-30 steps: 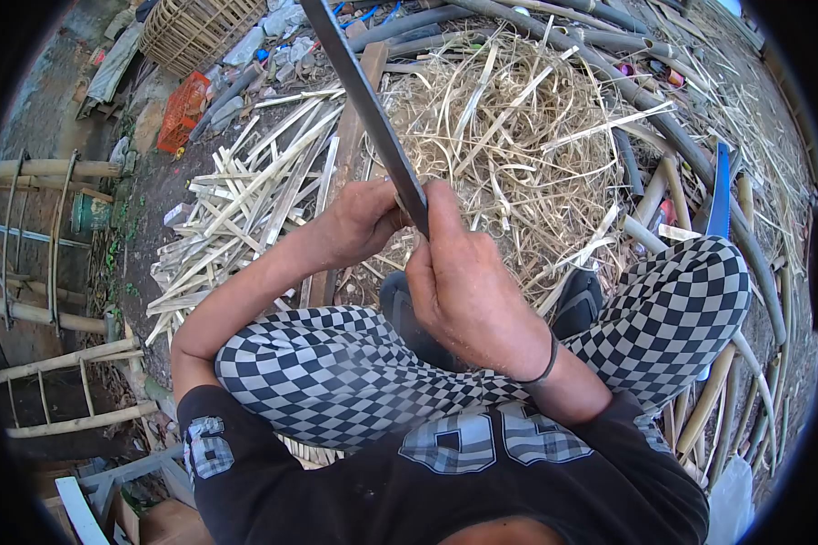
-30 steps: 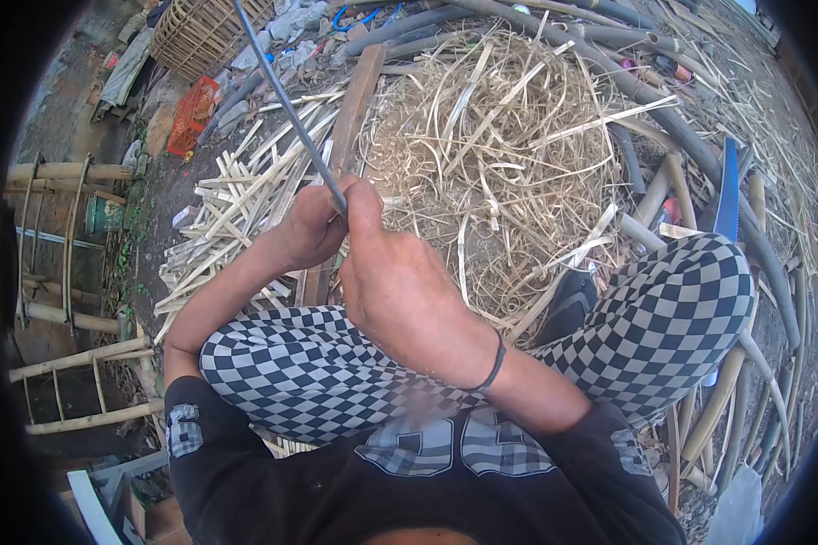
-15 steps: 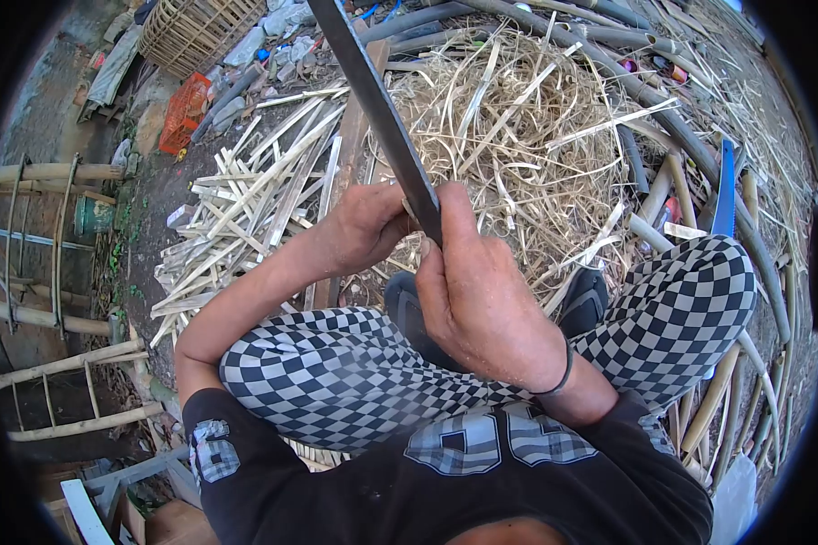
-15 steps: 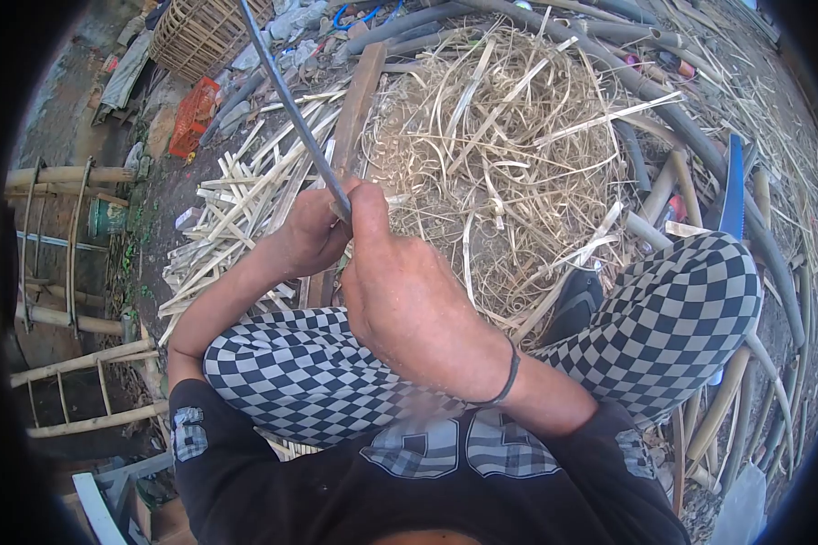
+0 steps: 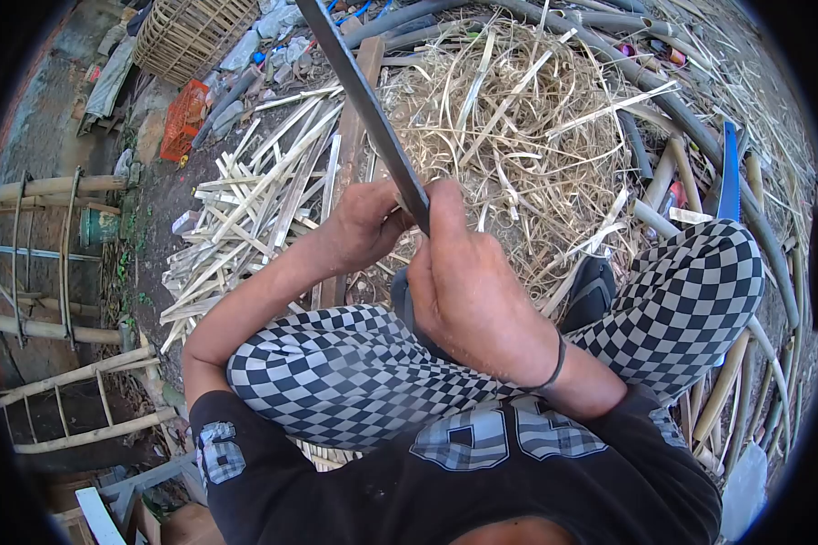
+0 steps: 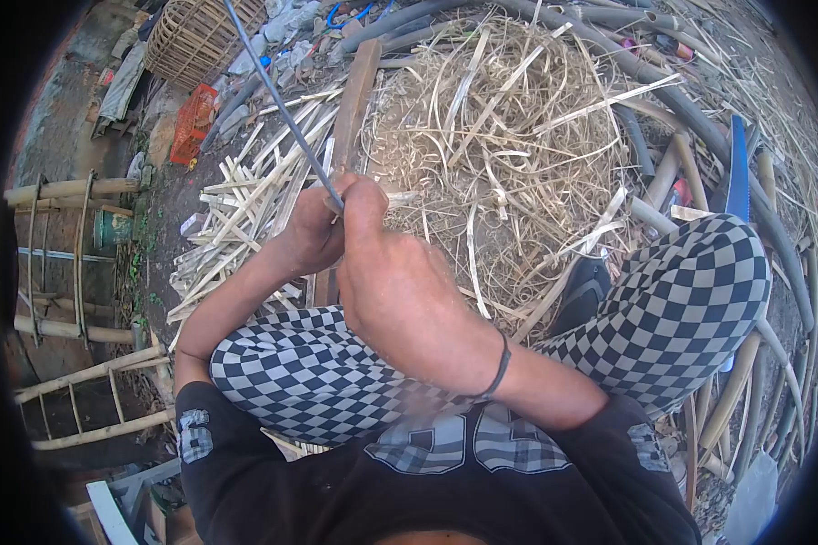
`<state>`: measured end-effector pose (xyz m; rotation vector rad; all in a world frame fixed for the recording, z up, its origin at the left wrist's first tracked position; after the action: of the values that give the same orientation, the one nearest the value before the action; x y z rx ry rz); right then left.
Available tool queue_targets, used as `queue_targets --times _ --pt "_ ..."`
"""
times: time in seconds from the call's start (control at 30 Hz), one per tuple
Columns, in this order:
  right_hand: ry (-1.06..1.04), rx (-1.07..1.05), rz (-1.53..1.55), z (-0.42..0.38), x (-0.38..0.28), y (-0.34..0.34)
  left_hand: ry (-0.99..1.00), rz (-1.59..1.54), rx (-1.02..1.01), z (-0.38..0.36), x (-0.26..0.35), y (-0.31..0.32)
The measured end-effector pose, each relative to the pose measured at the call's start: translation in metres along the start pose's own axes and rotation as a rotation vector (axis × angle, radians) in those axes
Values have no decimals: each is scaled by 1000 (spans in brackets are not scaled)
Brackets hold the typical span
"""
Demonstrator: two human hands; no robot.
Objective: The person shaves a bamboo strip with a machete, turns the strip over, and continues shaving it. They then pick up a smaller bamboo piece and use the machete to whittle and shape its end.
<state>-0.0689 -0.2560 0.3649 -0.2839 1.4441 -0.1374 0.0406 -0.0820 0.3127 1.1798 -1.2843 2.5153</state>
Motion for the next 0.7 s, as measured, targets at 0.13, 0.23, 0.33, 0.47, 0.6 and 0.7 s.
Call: queue_targets --times 0.13,0.23,0.33,0.47,0.6,0.7 --pt "-36 -18 33 3 -3 -4 185 76 38 2 6 -4" --pt "-35 17 -2 10 8 6 33 110 3 -2 1 -3" --pt "-54 21 -4 5 3 3 71 118 -3 3 14 -12" --pt "-19 2 -35 7 6 4 123 100 36 -2 7 -7" --pt "-25 -13 59 11 9 0 56 83 -27 -1 3 -9" --pt "-22 9 97 9 10 2 68 81 -99 -2 0 -13"
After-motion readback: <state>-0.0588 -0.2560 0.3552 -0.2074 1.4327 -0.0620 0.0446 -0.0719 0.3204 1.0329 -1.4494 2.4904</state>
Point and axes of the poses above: each hand's wrist, its own z-axis towards the middle knuckle, its own y-axis out of the palm, x = y × z, the point moved 1 cm from there along z, towards the middle knuckle, and after that the axes turned 5 degrees about x, right-handed, at the moved point
